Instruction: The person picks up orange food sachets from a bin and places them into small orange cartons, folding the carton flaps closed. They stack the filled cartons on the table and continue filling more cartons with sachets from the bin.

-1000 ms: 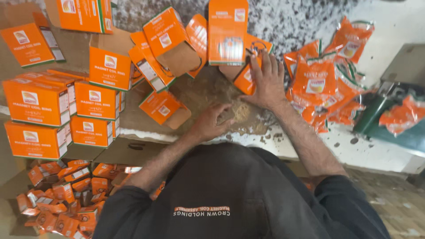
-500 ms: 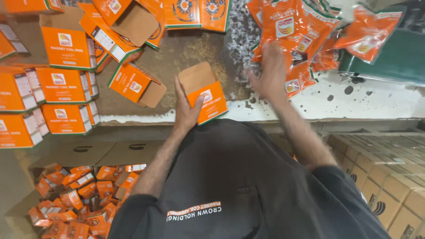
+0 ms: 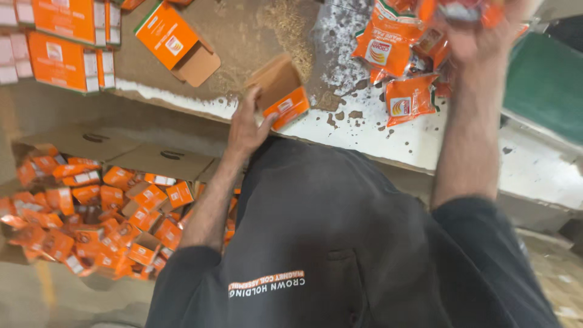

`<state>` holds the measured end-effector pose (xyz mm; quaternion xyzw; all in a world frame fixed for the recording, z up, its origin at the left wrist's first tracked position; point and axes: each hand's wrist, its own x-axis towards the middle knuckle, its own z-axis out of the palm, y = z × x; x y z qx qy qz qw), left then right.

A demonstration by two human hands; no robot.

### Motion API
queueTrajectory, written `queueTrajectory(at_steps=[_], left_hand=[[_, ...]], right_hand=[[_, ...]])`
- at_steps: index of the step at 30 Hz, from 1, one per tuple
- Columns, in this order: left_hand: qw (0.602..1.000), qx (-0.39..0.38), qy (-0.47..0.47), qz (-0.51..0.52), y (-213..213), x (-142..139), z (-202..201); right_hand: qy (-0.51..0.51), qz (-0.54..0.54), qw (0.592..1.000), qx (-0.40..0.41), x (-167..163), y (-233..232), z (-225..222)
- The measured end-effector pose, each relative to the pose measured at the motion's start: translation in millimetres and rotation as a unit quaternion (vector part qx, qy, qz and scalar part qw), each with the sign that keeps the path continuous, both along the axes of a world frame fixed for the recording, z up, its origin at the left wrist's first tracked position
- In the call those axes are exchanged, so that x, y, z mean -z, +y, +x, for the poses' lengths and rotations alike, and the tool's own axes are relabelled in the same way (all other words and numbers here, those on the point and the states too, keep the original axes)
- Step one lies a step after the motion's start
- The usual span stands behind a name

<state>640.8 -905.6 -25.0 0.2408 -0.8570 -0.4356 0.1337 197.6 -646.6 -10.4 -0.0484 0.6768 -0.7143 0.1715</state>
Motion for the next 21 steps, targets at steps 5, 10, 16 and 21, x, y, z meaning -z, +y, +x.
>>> queueTrajectory(at_steps=[5, 10, 16, 21], left_hand=[[0.993, 0.074, 0.076, -0.047, 10, 24, -30], [0.991, 0.074, 0.103, -0.031, 18, 47, -31], [0.992, 0.071, 0.107, 0.006, 15, 62, -29], [0.991, 0.056, 0.117, -0.028, 26, 68, -26]], right_hand=[[-0.117, -0.205, 0.943, -0.235, -64, 41, 98], [0.227, 0.087, 0.882, -0.403, -63, -40, 191], [0.517, 0.153, 0.651, -0.535, -60, -96, 198], [0.58, 0.284, 0.535, -0.545, -72, -125, 234]])
